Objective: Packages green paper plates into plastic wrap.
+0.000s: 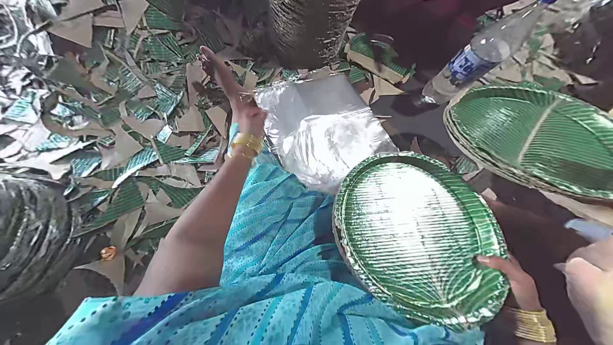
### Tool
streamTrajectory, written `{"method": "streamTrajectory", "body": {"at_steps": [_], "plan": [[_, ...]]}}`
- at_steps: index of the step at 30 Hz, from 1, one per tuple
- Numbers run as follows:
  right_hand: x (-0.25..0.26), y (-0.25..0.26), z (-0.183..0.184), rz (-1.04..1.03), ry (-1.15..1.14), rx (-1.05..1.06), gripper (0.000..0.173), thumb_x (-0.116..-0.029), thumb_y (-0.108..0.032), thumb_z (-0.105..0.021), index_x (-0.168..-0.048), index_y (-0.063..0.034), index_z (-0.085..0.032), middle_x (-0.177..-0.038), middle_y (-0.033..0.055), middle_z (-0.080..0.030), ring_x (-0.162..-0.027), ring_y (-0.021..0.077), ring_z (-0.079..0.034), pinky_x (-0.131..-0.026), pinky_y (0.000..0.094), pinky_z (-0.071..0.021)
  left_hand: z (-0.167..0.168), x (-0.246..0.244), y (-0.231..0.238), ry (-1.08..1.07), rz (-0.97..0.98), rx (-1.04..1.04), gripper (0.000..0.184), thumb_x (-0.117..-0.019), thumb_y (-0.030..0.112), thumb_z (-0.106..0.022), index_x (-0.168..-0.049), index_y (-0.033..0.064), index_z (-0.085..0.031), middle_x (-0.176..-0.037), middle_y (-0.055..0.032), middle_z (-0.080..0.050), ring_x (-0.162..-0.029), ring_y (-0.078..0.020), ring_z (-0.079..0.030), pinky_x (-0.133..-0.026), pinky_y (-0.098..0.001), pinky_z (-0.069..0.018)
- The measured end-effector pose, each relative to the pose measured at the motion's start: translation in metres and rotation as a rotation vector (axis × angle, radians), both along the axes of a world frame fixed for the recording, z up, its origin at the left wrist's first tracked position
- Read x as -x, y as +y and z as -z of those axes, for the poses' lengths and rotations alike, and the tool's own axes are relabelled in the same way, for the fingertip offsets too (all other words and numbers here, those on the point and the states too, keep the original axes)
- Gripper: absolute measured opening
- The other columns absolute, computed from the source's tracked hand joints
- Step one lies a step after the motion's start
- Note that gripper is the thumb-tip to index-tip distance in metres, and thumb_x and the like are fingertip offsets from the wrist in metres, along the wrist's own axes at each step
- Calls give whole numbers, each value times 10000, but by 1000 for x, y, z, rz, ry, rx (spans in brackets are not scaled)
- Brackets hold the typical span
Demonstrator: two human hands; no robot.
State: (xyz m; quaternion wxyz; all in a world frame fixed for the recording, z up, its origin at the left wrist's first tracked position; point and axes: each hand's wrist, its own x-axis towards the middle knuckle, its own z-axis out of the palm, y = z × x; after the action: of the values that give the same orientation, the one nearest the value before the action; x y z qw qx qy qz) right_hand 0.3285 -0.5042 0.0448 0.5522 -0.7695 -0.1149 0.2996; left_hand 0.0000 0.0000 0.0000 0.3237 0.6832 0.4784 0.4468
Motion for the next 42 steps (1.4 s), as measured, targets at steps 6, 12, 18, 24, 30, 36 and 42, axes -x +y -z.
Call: {"method": "streamTrajectory", "body": {"at_steps": [6,12,18,24,30,36,42], "plan": [[0,-2,0,-30,-12,-23,464,-759,-39,-532,-1216,-114,-500,-854,-187,-668,-753,-117,-651,-681,100,-562,3,-80,-149,1059,911,358,441,-1009,308,-644,-1268,-49,-665,-1339,-265,-624,-1304,-449,-551,-1105,-648,-380],[4,-10,1,-51,-15,-105,545,-731,-47,-557,-1269,-97,-487,-907,-168,-676,-796,-110,-659,-710,102,-563,-18,-109,-170,1351,855,463,316,-1030,134,-560,-1203,-117,-643,-1314,-315,-613,-1280,-478,-561,-1042,-681,-410],[0,-12,6,-115,-45,-104,629,-748,-86,-572,-1359,-32,-433,-987,-115,-637,-841,-117,-638,-743,91,-543,-18,-82,-144,1235,751,469,355,-1052,193,-497,-1162,-87,-684,-1262,-301,-648,-1243,-457,-598,-1025,-661,-439],[2,-8,-1,-191,-97,-35,579,-772,-40,-552,-1339,28,-454,-997,-50,-626,-838,-113,-622,-745,86,-521,-51,-75,-113,1053,540,357,327,-1034,201,-579,-1195,-54,-704,-1279,-305,-648,-1275,-472,-577,-1078,-659,-412],[44,52,-12,-385,75,14,578,-884,68,-527,-1450,9,-423,-1125,77,-616,-883,25,-632,-755,211,-544,-84,-63,-93,686,256,384,358,-977,247,-702,-1169,-55,-701,-1239,-296,-662,-1239,-459,-595,-1067,-657,-412],[71,107,-19,-352,379,-52,323,-964,61,-435,-1263,-37,-510,-862,12,-601,-689,43,-614,-620,217,-536,-87,-56,-104,400,282,412,331,-1074,174,-518,-1267,-62,-648,-1287,-268,-643,-1251,-387,-586,-1107,-550,-399],[91,129,30,-730,308,170,598,-913,70,-564,-1479,-28,-399,-1152,122,-605,-915,137,-618,-788,322,-536,-85,-55,-110,587,333,369,260,-1002,128,-640,-1197,-31,-708,-1238,-251,-685,-1232,-396,-618,-1100,-584,-420]]}}
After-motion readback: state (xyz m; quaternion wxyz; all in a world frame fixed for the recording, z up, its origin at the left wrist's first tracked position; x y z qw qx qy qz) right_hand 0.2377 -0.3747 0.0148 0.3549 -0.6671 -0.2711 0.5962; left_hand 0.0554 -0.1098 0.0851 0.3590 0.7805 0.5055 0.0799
